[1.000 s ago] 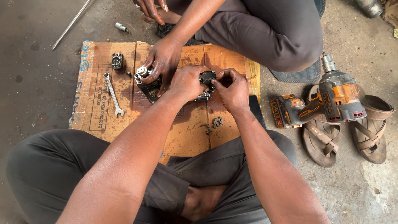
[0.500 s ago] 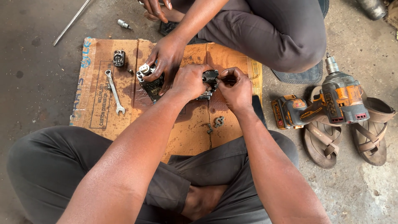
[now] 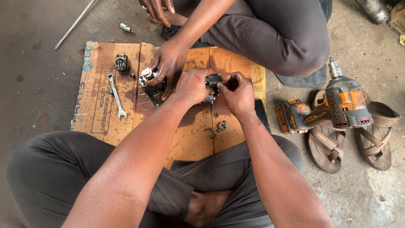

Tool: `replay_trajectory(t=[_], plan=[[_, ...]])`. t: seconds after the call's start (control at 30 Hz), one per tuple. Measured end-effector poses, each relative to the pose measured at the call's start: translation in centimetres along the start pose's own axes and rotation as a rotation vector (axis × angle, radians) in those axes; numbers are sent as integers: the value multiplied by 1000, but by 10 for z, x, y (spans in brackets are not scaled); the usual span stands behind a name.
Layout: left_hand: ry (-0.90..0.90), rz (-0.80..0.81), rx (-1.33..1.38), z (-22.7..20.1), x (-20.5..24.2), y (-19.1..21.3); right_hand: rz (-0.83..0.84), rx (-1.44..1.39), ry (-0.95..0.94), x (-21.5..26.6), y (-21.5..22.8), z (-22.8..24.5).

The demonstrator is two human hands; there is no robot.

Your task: The person sits on the workshop floor and disassembles a small hydraulic pump/motor unit by hand, removing bolts and small fittings and separating end caps and internal parts, while another person across assists by holding and turning components. The parts are laid out on a cardboard sheet on the floor.

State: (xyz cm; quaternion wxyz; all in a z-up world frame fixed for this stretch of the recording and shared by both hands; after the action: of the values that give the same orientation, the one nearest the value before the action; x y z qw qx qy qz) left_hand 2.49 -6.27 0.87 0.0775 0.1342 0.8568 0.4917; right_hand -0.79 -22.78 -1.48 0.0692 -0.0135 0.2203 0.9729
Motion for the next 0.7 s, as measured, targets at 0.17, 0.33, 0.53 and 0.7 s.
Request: replay_trajectory(t=[0.17, 0.33, 0.53, 0.7], plan=[[-17, -5, 9, 0, 3, 1, -33, 16, 51, 0, 3, -1], [-47, -32, -3, -3, -1, 2, -51, 44, 40, 0, 4, 4], [-7, 10, 10, -2, 4, 3, -37, -49, 99, -1, 2, 3], [-6, 2, 3, -4, 2, 3, -11, 22, -31, 2, 4, 9]])
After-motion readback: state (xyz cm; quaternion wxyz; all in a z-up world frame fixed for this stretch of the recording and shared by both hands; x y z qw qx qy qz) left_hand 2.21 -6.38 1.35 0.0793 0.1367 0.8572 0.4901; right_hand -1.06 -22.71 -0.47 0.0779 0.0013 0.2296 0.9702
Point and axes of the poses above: each hand's wrist, its own x-axis away from the middle knuckle, its own y-axis out of the back of the hand, z = x × y, the point moved 3 cm from there along -x, towards the middle knuckle
